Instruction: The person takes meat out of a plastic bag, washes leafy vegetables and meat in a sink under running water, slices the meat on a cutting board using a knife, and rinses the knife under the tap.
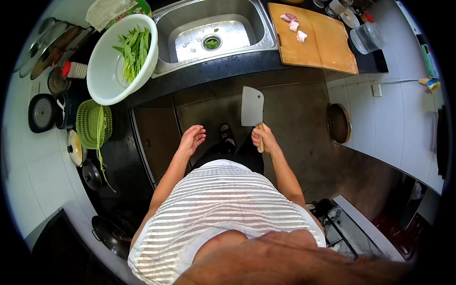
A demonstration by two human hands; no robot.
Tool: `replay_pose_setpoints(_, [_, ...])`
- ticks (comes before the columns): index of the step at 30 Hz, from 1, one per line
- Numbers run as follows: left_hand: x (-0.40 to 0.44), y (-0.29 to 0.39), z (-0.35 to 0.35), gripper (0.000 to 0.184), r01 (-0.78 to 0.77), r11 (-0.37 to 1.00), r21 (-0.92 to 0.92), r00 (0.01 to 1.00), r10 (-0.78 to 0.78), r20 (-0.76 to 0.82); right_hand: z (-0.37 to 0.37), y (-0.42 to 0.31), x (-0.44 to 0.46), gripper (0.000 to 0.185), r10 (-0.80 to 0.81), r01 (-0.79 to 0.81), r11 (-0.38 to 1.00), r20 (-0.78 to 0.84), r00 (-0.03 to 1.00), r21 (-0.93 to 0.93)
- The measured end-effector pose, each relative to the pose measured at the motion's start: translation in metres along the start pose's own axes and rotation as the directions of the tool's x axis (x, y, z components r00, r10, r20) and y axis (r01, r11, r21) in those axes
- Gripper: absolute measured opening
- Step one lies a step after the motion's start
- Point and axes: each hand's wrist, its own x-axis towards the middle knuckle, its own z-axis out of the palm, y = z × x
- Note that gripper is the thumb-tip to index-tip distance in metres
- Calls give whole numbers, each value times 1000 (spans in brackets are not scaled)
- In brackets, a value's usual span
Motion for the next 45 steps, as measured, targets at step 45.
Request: replay_pose_setpoints(45, [334,-272,65,5,294,674,678,950,-132,-282,-299,191,-10,52,-16,85,996,-827,562,38])
